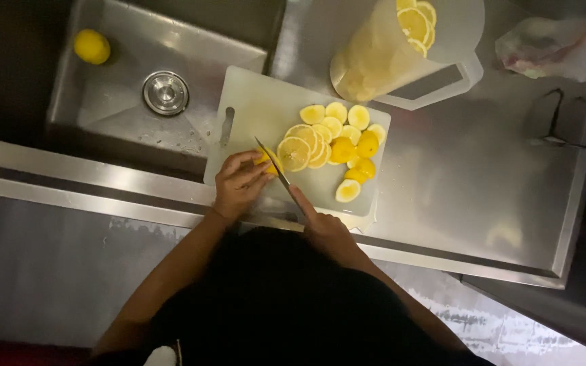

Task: The person slices lemons into thin rounds on a cutting board and places them into a plastic pitcher. The person uses a knife to cut the lemons and transfers the slices by hand.

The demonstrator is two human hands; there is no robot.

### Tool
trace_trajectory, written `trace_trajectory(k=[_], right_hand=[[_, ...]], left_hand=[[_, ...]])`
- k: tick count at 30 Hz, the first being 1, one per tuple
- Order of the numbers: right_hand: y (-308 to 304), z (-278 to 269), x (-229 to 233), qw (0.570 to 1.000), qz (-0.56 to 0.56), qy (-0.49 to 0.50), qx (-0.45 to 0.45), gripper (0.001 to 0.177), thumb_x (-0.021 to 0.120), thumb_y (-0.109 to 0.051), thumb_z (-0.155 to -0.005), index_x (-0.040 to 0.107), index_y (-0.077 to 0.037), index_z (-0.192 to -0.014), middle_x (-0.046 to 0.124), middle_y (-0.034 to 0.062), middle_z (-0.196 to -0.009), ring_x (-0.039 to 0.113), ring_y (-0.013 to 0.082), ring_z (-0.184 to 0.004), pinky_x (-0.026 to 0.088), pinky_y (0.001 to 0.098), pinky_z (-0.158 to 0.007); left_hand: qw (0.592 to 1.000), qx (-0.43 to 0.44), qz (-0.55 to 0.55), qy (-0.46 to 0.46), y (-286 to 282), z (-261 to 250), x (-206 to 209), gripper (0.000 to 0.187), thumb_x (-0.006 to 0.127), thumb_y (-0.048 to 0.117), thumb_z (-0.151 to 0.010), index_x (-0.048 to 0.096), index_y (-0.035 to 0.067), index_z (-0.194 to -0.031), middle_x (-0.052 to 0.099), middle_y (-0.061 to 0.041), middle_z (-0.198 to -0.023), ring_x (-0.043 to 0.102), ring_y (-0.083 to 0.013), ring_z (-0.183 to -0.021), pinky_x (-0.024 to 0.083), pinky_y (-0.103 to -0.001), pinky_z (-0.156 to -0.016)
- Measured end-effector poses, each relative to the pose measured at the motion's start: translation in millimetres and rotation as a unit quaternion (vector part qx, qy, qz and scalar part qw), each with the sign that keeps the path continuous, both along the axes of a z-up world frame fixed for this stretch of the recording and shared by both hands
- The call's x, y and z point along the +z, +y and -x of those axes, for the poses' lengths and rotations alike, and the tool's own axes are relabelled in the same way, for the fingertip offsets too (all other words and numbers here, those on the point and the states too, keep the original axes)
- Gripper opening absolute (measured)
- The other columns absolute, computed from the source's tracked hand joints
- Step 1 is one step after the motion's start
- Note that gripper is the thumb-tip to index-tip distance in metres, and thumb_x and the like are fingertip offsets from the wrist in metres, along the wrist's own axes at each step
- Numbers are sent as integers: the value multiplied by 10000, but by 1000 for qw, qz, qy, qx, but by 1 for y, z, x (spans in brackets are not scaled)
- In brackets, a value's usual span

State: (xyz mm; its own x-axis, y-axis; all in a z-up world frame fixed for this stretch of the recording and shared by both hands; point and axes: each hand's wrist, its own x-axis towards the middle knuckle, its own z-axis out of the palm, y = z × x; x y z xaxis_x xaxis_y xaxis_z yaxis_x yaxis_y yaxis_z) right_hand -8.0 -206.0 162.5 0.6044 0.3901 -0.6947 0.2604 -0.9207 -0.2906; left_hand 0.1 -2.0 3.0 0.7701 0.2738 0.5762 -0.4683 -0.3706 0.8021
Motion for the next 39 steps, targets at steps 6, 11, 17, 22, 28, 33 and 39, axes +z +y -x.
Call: trace_trajectory(k=[6, 11, 17, 22, 28, 33, 39], right_hand=[[22, -18, -15, 999, -39, -10, -7, 788, 363, -116, -1007, -69, -338, -1627, 710, 265, -974, 705, 496, -979, 530, 589, -914], [9, -13, -37, 1000, -17, 4, -16, 766, 356, -162, -1006, -38, -389, -1622, 716, 237, -996, 706, 476, -998, 531, 578, -926], [1, -10, -29, 1000, 7, 18, 1, 787, 382, -137, -1004, -37, -377, -1626, 704, 257, -1047, 692, 483, -1029, 525, 572, -960], [15, -19, -23, 996, -81, 14, -39, 834, 395, -107, -973, -41, -406, -1619, 710, 263, -1029, 687, 529, -983, 533, 601, -912], [-22, 0, -41, 1000, -26, -14, -10, 842, 438, -103, -985, -15, -410, -1625, 702, 282, -1025, 690, 489, -1011, 537, 572, -963], [2, -38, -2, 978, -180, 44, -91, 769, 422, -151, -912, 172, -341, -1614, 664, 388, -1113, 606, 608, -1083, 467, 664, -1008], [-15, -31, 28, 988, -125, 19, -91, 795, 409, -127, -935, 107, -373, -1628, 676, 372, -1089, 624, 585, -1084, 464, 646, -1001]], left_hand=[[1000, -5, -4, 3, 2, -1, -2, 290, 907, 75, -823, 829, 110, -1101, 726, -174, -1146, 712, -390, -1081, 566, -461, -955], [1000, 11, -12, -7, 0, -1, -3, 304, 909, 87, -825, 827, 109, -1118, 725, -154, -1154, 719, -361, -1082, 574, -436, -959], [1000, 14, 21, 18, -1, -1, -3, 306, 911, 78, -822, 830, 121, -1114, 721, -151, -1138, 724, -348, -1055, 583, -430, -942], [1000, 15, 11, 21, -2, -2, -2, 296, 926, 87, -815, 831, 107, -1095, 724, -164, -1122, 729, -379, -1041, 587, -461, -931], [999, 31, 28, 34, -6, 0, -2, 301, 930, 143, -818, 831, 112, -1100, 730, -151, -1121, 735, -355, -1047, 596, -444, -933], [998, 21, 40, 33, -7, -1, -5, 330, 919, 97, -821, 830, 117, -1138, 717, -154, -1160, 724, -334, -1053, 604, -417, -922], [995, 30, 77, 52, -13, -10, -7, 311, 913, 73, -827, 827, 121, -1122, 717, -158, -1149, 729, -357, -1058, 602, -444, -920]])
